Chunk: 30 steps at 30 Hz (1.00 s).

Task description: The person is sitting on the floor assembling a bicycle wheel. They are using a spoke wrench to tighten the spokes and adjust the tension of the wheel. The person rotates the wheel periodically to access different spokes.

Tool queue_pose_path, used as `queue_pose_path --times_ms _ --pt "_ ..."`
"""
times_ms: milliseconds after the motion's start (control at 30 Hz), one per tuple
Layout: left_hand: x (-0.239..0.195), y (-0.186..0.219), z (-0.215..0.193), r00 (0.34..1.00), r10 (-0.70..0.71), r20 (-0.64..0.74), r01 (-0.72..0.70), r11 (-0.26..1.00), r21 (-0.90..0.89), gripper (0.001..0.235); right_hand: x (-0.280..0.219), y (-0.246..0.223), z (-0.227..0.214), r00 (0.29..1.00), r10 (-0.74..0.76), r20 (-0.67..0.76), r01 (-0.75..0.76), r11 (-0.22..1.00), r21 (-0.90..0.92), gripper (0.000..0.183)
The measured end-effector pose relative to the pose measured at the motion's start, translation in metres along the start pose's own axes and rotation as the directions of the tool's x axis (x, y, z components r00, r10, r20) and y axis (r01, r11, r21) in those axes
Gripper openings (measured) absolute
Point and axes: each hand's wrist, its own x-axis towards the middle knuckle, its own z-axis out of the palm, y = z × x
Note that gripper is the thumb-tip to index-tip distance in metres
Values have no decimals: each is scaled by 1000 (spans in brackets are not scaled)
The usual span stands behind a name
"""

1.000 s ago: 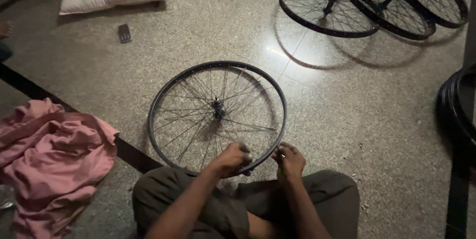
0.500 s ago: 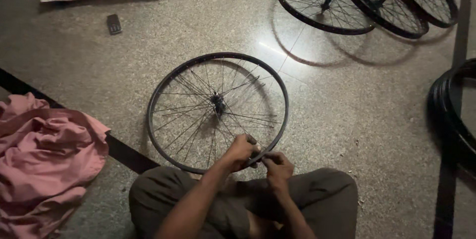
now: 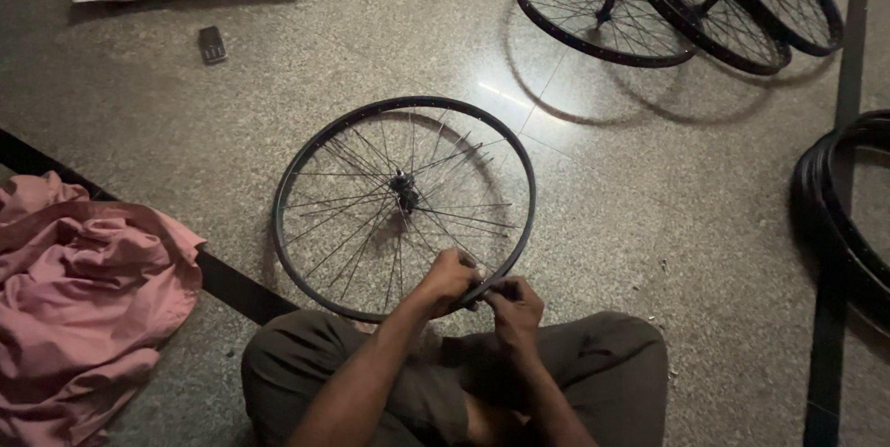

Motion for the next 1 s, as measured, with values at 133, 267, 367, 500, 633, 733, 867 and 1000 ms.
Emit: queue_pose_path --times_ms 133,267,367,500,633,733,867,1000 --pt "-10 -5 6 930 261 -258 -118 878 464 29 19 -10 -8 973 219 73 -217 976 -24 20" --pt "-11 -1 7 897 441 -2 -281 576 767 16 25 -20 -10 929 299 217 -327 939 108 20" --pt "-11 25 -9 979 27 201 -167 668 725 24 25 -27 -9 912 330 242 -350 936 43 19" --pt "-6 24 -1 976 89 197 -216 414 884 33 30 -29 -16 892 354 281 -356 933 -44 18" --pt "22 13 -9 932 177 316 -361 391 847 41 31 -30 -18 910 344 233 -325 939 -115 15" --pt "22 14 -21 934 60 352 -320 577 751 39 29 -30 -19 914 344 215 -327 938 -112 14" --pt "17 4 -5 955 139 261 -293 327 898 39 32 -23 -19 907 357 223 -347 934 -83 12" --pt "23 9 -9 947 135 291 -320 481 816 35 32 -9 -22 925 325 197 -331 943 -1 11"
